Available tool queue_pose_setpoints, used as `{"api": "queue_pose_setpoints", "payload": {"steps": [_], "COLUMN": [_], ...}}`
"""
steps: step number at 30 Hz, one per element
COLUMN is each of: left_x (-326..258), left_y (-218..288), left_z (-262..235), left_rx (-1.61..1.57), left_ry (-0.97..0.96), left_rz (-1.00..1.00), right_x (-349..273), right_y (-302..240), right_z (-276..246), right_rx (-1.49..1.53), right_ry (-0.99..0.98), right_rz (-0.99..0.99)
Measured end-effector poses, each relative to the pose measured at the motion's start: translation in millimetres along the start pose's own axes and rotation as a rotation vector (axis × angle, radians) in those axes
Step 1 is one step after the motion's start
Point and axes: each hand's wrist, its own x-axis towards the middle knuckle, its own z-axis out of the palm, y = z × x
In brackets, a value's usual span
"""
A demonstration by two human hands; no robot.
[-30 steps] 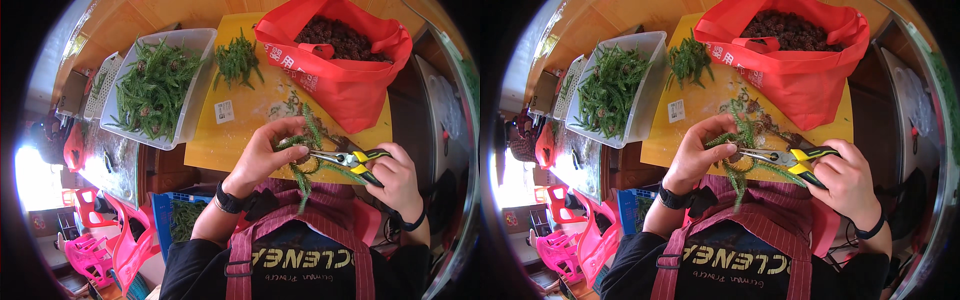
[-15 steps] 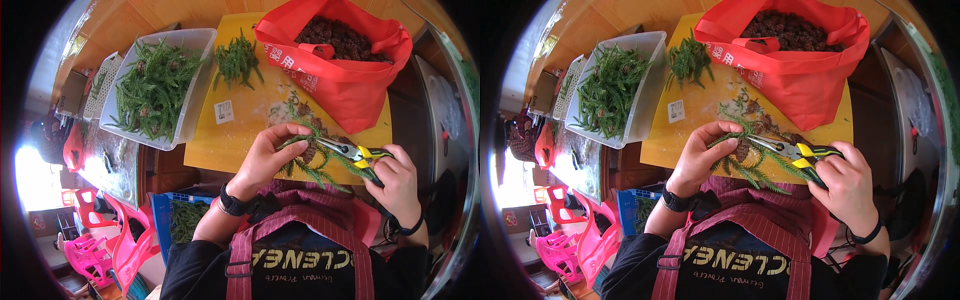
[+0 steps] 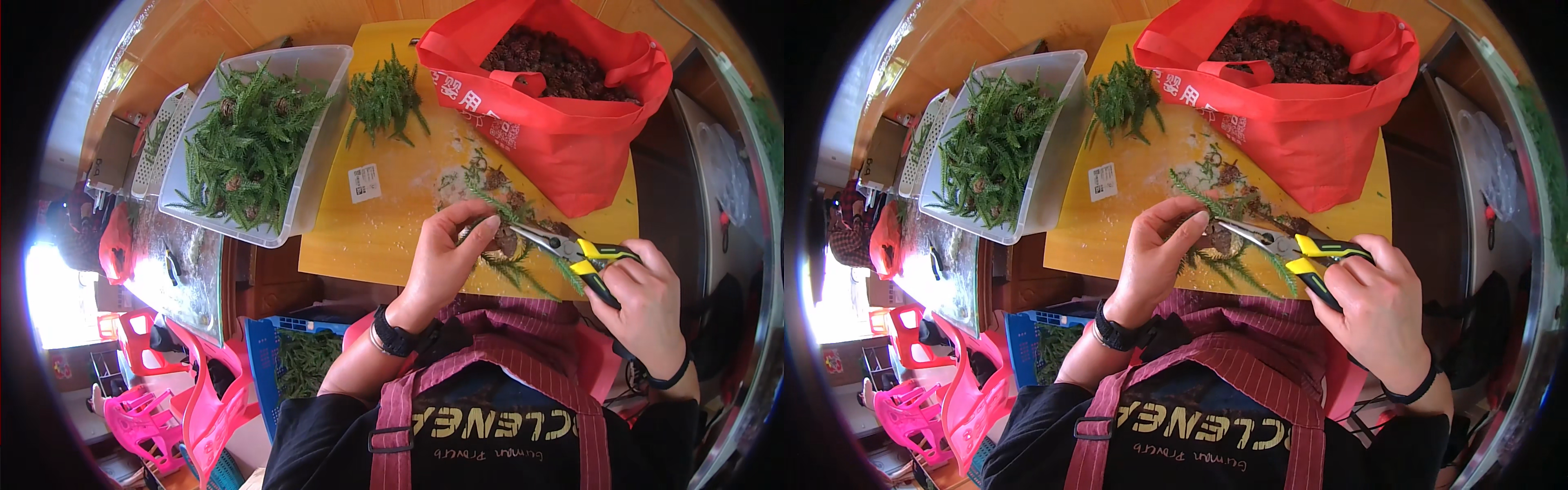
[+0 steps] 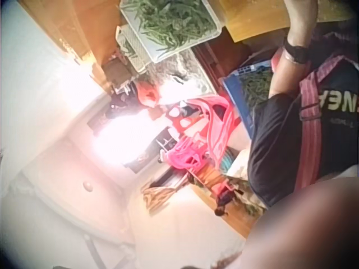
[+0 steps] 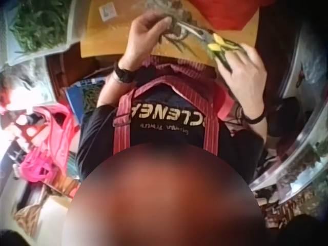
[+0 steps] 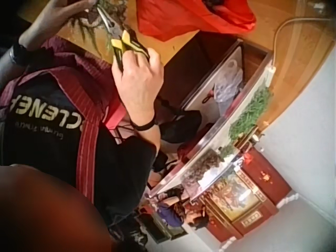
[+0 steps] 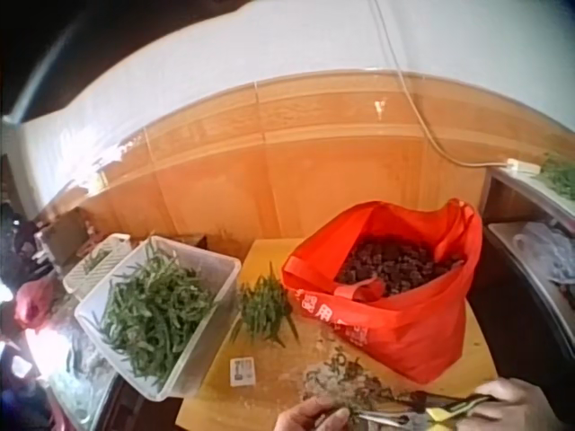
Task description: Trimming small branches and leaves from plant material using scissors at a workstation.
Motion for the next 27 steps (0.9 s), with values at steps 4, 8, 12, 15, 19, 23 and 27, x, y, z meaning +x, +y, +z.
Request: {"api": "queue_pose_setpoints", "payload": {"steps": [4,8,12,15,19,23,27], "left_x": [-0.7,-0.3,3.5,3.1,1.9,0.4,-1.2], "left_y": [-5.3,-9.1,-16.7,-16.4,-17.1,-14.3,-13.5], "left_z": [-0.1,1.5,-5.1,-7.4,-4.8,-1.2,0.8], "left_rx": [0.010,0.015,0.080,0.256,0.120,0.058,0.019], "left_ry": [0.033,0.088,0.078,0.066,0.079,0.075,0.094], "left_rz": [-0.001,0.048,0.139,0.163,0.079,0.097,0.075], "right_x": [-0.2,1.2,1.8,0.8,-0.7,-0.9,-3.6], "right_y": [-1.6,-6.1,-9.0,-12.0,-15.0,-19.1,-20.8], "right_z": [3.9,8.1,8.9,10.1,12.4,12.1,9.6], "right_rx": [-0.035,-0.055,-0.009,0.067,0.057,0.037,0.056], "right_ry": [0.011,0.008,-0.017,-0.014,-0.019,-0.020,-0.040], "right_rz": [0.039,0.071,0.070,0.104,0.135,0.158,0.174]}}
